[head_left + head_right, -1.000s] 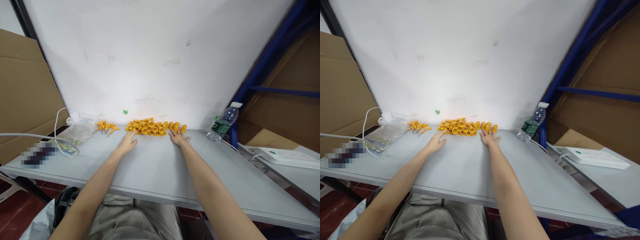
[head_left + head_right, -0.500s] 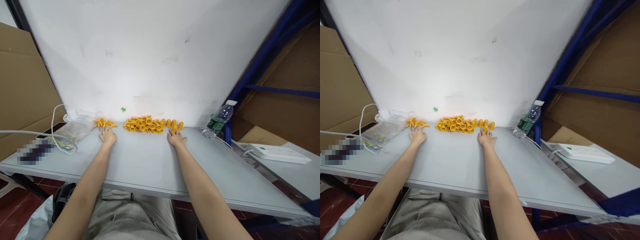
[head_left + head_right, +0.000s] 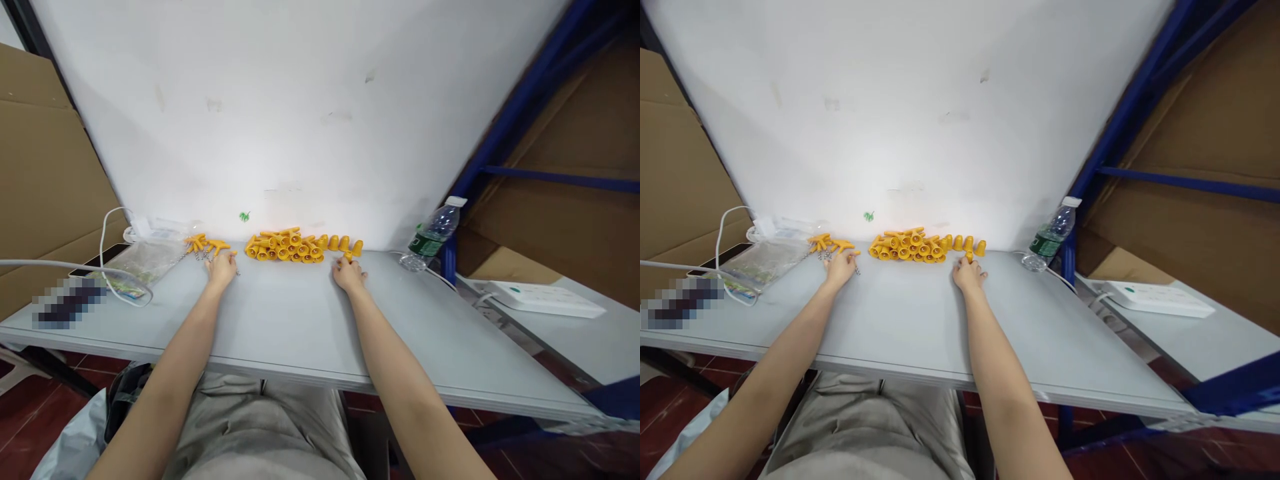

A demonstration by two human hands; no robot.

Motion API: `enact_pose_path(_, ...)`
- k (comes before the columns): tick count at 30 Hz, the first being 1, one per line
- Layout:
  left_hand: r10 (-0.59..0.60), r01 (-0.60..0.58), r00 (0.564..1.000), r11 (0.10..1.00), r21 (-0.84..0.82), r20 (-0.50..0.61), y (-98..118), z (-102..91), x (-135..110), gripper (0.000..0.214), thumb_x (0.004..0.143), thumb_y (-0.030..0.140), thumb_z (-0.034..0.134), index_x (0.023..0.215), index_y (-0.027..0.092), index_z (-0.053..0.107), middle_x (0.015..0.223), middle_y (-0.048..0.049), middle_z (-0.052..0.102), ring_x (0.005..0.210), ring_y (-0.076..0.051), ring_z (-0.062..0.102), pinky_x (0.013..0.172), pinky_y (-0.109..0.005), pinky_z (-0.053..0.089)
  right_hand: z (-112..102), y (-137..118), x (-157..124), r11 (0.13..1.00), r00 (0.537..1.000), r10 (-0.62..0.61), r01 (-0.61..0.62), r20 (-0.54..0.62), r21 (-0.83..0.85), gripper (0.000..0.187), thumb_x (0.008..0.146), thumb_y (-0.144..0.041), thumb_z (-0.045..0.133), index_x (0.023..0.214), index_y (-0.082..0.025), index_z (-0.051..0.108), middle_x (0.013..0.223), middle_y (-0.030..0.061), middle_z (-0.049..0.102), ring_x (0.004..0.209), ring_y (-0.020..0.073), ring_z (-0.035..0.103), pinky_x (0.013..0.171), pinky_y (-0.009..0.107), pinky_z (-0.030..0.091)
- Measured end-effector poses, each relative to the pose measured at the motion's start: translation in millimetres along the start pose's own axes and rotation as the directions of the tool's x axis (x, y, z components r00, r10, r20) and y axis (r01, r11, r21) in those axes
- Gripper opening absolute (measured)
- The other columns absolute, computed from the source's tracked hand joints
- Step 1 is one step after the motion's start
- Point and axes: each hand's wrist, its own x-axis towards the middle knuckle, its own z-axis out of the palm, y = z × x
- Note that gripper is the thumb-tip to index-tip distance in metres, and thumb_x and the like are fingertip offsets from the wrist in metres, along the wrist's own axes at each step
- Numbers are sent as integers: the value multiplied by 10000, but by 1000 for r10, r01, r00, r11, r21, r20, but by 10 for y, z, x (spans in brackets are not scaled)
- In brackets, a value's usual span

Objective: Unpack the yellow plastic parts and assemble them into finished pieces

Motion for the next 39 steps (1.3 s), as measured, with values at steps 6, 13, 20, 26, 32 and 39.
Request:
enact_pose_path(6,9,-18,995,995,93,98,-133,116,30,561,808,74,458,1320,264,582,1517,-119,439,1439,-292,345,1141,-522,293,69,52,39,994,997,-52,57,-53,93,416,947,-289,415,1341,-222,527,1371,174,493,1295,324,457,1090,644,223)
enact_pose_path(13,-6,-7,995,991,132,96,-143,146,23,413,798,50,420,1121,225,607,1505,-145,430,1494,-314,226,1147,-599,222,48,25,129,872,905,-127,297,-405,390,292,938,-299,401,1171,-243,567,1123,119,561,1005,253,597,926,500,464)
enact_pose_path(20,21,-21,1000,1000,22,-11,-29,-7,0,375,916,148,360,1218,210,573,1254,-156,612,1199,-291,559,1037,-540,355,-93,-286,-23,684,780,-312,581,-542,441,455,833,-378,575,1243,-205,476,1198,142,591,967,252,618,914,474,506)
enact_pose_path(26,86,-86,996,996,7,15,13,28,-37,375,957,247,382,1250,270,615,1326,-134,572,1252,-302,513,1026,-500,373,-124,-590,-224,464,687,-564,723,-459,512,350,828,-374,643,1133,-212,586,1162,122,643,1008,255,639,941,461,519)
enact_pose_path(32,93,-101,991,991,82,93,-35,131,-26,368,959,302,405,1240,259,638,1186,-138,624,1148,-294,563,964,-413,429,-9,-704,-324,372,585,-743,765,-324,526,345,828,-302,693,1163,-225,660,1156,101,675,1038,250,650,948,445,526)
enact_pose_path(39,183,-192,977,978,82,105,13,171,-58,325,946,315,458,1183,236,666,1152,-133,622,1103,-275,573,966,-379,434,79,-738,-373,399,577,-774,765,-261,506,402,825,-239,711,1224,-246,665,1173,90,693,994,226,673,947,432,526)
